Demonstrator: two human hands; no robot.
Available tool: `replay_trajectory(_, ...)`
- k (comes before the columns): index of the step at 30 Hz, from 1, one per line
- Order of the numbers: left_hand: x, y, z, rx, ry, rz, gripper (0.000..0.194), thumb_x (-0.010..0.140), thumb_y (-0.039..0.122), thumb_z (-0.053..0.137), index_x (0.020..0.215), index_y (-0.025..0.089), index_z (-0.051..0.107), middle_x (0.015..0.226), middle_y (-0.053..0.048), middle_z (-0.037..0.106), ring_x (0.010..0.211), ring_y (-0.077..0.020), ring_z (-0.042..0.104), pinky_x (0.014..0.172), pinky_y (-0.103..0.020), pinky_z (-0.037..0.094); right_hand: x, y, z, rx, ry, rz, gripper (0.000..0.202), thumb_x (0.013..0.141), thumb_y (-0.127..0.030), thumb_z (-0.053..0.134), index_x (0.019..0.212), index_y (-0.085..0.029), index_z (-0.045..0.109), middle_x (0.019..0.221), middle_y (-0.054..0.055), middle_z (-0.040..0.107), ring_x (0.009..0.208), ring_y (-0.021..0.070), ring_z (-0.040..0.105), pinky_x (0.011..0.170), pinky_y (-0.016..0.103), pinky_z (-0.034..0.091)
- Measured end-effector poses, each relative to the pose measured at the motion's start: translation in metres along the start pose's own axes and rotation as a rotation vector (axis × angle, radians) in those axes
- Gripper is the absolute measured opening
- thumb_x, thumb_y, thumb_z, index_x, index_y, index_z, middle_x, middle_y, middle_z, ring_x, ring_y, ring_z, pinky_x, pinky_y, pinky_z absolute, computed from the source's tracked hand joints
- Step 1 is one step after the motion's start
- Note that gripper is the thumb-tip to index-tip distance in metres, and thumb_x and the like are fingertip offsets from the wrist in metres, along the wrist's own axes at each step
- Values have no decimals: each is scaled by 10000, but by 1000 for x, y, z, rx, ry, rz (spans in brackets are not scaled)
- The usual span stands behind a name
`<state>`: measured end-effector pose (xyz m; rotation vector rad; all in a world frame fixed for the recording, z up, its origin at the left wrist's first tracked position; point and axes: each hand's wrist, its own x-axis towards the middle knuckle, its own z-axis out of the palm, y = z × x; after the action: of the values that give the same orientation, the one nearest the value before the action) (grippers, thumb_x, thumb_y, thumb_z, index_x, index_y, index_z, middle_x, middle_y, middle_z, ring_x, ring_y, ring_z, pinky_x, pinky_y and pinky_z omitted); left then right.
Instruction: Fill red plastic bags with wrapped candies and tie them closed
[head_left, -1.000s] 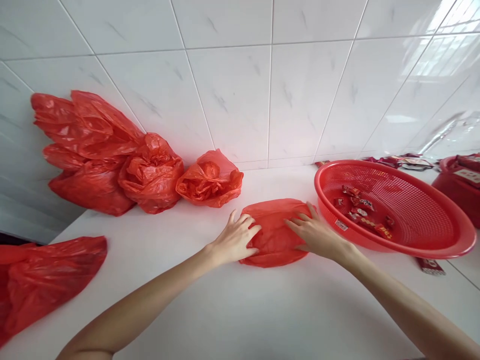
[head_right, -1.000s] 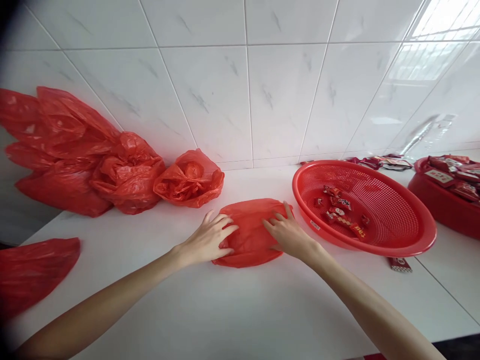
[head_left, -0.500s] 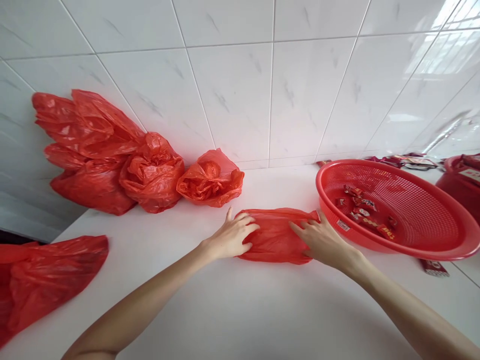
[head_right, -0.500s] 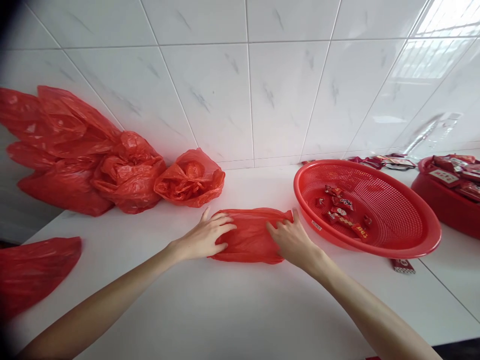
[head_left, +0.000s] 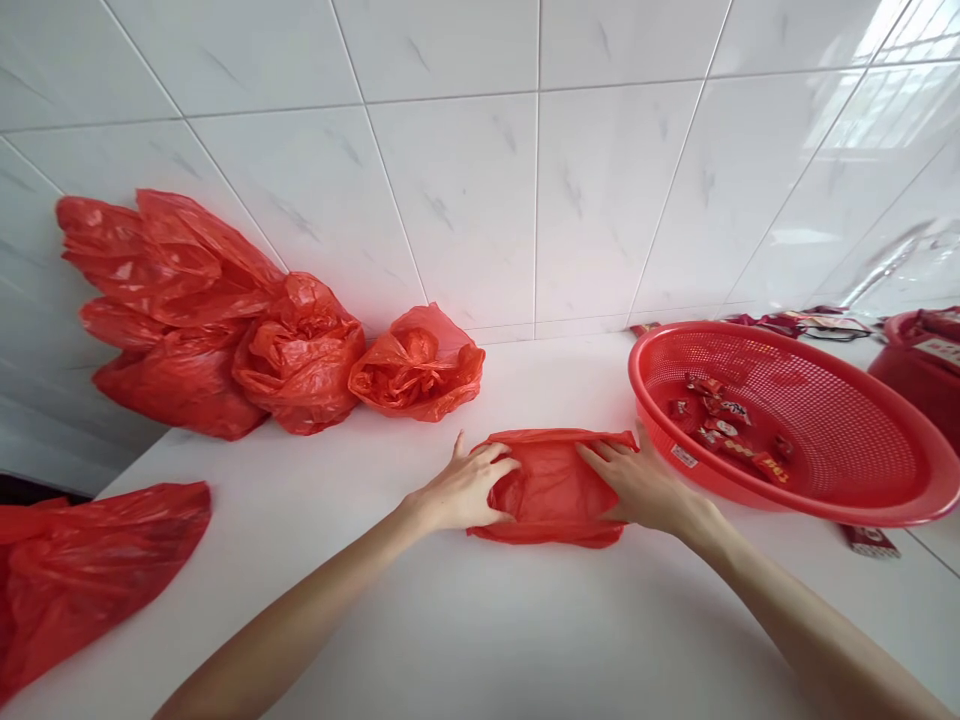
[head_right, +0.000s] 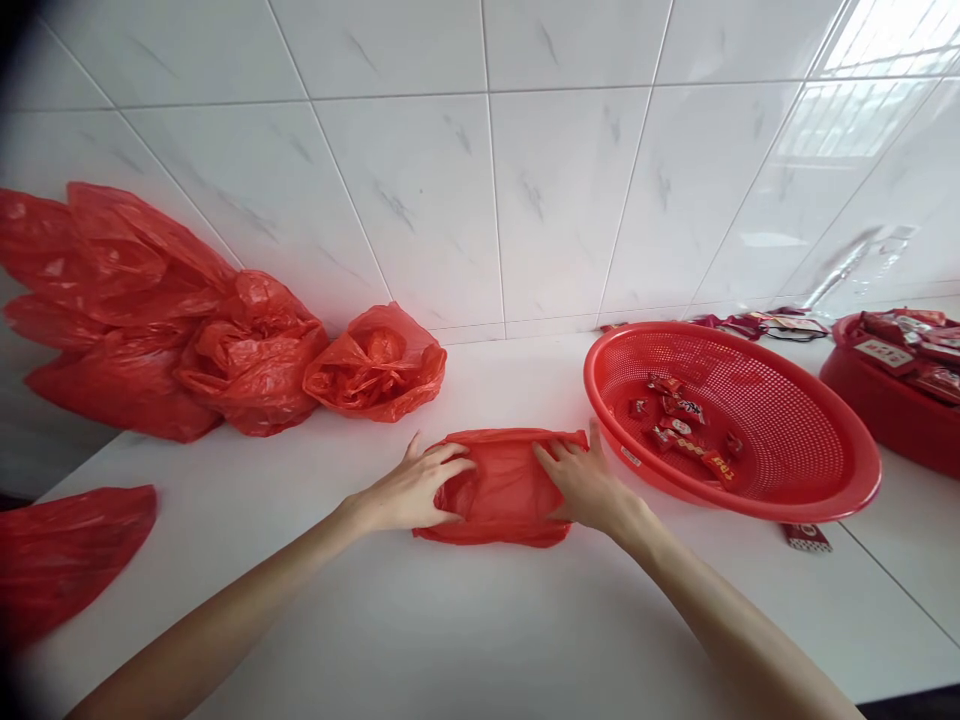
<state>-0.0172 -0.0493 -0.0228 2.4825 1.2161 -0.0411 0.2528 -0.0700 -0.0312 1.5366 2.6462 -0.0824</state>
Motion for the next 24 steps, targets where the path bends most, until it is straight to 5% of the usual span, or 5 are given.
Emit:
replay_trajectory(8,3,-4,-2,-95,-16,-42,736,701,299,801,1382,265,524,1422,-111,550,1315,-338,534,1196,-711,-22,-6,7,3,205,-2,21,805,705,-225,772,1462,-149,508,1374,239,627,1200,456,614,1167,704,177)
replay_trajectory(15,3,-12,13,-141,40,-23,776,682,347,832,1395,294,528,1501,-126,491,1371,-392,475,1200,-692,142,-13,8,10,241,-20,34,870,687,-293,811,1483,-166,484,1369,246,628,1217,450,613,1190,702,128)
replay_trajectory(20,1,-15,20,-176,43,-47,737,661,362,870,1338,273,594,1539,-150,453,1409,-409,433,1190,-706,155,-11,4,3,277,-103,56,740,863,-437,676,1514,-175,439,1493,222,525,1361,422,506,1157,768,59)
replay_trajectory(24,1,-15,24,-182,83,-29,641,697,396,851,1282,251,634,1539,-167,451,1416,-400,430,1181,-728,105,-8,1,1,254,-86,40,663,905,-375,649,1502,-162,452,1519,212,495,1365,396,511,1172,747,16)
